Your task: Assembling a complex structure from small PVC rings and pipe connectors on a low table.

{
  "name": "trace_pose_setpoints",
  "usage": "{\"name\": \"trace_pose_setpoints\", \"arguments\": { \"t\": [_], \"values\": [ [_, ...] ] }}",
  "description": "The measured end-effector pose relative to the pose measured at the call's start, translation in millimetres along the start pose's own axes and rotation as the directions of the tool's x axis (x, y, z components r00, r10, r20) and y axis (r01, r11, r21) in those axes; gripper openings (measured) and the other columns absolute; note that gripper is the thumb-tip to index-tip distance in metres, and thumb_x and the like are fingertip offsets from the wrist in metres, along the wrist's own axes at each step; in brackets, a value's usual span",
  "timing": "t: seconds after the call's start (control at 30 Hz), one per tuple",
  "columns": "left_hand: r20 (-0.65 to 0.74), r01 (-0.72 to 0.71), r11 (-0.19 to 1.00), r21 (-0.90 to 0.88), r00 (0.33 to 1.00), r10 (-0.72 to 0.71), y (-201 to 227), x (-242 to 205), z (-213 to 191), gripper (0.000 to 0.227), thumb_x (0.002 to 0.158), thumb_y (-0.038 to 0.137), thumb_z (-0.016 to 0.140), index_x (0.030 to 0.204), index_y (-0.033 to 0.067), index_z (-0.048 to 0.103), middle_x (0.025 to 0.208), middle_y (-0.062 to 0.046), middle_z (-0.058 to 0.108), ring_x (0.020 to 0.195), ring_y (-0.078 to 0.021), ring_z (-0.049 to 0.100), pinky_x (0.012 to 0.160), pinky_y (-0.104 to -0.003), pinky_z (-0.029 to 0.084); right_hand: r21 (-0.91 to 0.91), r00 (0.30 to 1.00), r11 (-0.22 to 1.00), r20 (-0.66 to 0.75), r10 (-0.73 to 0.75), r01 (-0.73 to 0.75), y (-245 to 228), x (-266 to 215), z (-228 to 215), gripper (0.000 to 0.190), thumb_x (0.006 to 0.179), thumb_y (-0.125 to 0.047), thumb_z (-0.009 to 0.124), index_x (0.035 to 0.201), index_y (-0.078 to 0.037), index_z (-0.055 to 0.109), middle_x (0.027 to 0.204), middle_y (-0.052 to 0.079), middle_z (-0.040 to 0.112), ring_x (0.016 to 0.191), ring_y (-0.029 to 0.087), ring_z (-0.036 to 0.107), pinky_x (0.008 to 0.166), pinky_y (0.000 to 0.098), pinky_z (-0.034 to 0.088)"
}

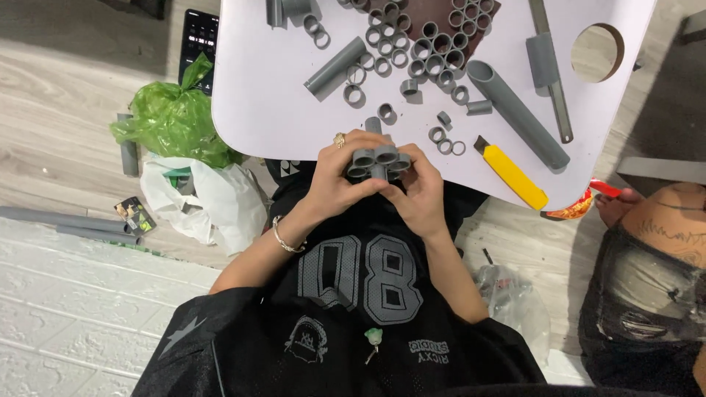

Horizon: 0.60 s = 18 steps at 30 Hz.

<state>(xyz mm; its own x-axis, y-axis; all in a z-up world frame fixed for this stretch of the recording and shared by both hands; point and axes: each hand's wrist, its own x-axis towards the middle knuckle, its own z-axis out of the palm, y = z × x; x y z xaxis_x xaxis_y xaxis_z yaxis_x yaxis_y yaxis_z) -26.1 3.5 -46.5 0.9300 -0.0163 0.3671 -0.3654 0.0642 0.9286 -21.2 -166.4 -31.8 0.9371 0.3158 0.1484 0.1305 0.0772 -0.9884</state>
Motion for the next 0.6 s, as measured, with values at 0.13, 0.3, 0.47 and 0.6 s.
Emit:
{"name": "trace_pose_setpoints", "arguments": {
  "t": [0.13, 0.3, 0.47, 0.6],
  "values": [
    [0.018, 0.033, 0.995, -0.090, 0.999, -0.031, -7.1, -8.8, 1.6, 0.054, 0.088, 0.040, 0.087, 0.118, -0.0019, 0.071, 0.115, -0.017, 0.075, 0.104, -0.0302, 0.073, 0.087, -0.039, 0.058, -0.105, 0.997, 0.994, 0.057, 0.048, -0.042, -4.8, -2.6, -11.5, 0.039, 0.091, -0.031, 0.087, 0.098, -0.001, 0.064, 0.079, 0.006, 0.054, 0.072, 0.014, 0.054, 0.065, 0.0287, 0.054],
    [0.040, 0.040, 0.994, -0.101, 0.999, -0.036, -3.8, -3.4, 2.1, 0.041, 0.095, 0.032, 0.082, 0.115, -0.0017, 0.069, 0.110, -0.015, 0.075, 0.111, -0.0328, 0.071, 0.093, -0.042, 0.057, -0.299, 0.999, 0.954, 0.042, -0.003, 0.015, -13.6, 7.6, -13.8, 0.043, 0.096, -0.041, 0.084, 0.087, -0.005, 0.061, 0.061, 0.008, 0.057, 0.053, 0.014, 0.059, 0.050, 0.0260, 0.050],
    [0.018, 0.119, 0.988, -0.096, 0.993, -0.118, 2.2, -1.9, 5.2, 0.027, 0.103, 0.022, 0.073, 0.116, -0.0009, 0.068, 0.109, -0.015, 0.073, 0.111, -0.0293, 0.070, 0.092, -0.043, 0.055, -0.217, 0.999, 0.976, 0.016, 0.032, -0.028, -6.5, 6.9, -13.5, 0.037, 0.099, -0.033, 0.080, 0.081, -0.006, 0.061, 0.055, 0.004, 0.064, 0.048, 0.011, 0.065, 0.046, 0.0217, 0.050],
    [0.031, 0.167, 0.976, -0.141, 0.986, -0.164, -4.2, -4.2, 2.6, 0.026, 0.103, 0.022, 0.073, 0.116, 0.0000, 0.069, 0.112, -0.015, 0.073, 0.110, -0.0281, 0.070, 0.092, -0.042, 0.054, -0.175, 1.000, 0.984, 0.007, 0.030, -0.029, -5.4, 8.9, -9.6, 0.038, 0.100, -0.028, 0.080, 0.078, -0.005, 0.061, 0.051, 0.008, 0.063, 0.046, 0.013, 0.065, 0.043, 0.0208, 0.048]
  ]
}}
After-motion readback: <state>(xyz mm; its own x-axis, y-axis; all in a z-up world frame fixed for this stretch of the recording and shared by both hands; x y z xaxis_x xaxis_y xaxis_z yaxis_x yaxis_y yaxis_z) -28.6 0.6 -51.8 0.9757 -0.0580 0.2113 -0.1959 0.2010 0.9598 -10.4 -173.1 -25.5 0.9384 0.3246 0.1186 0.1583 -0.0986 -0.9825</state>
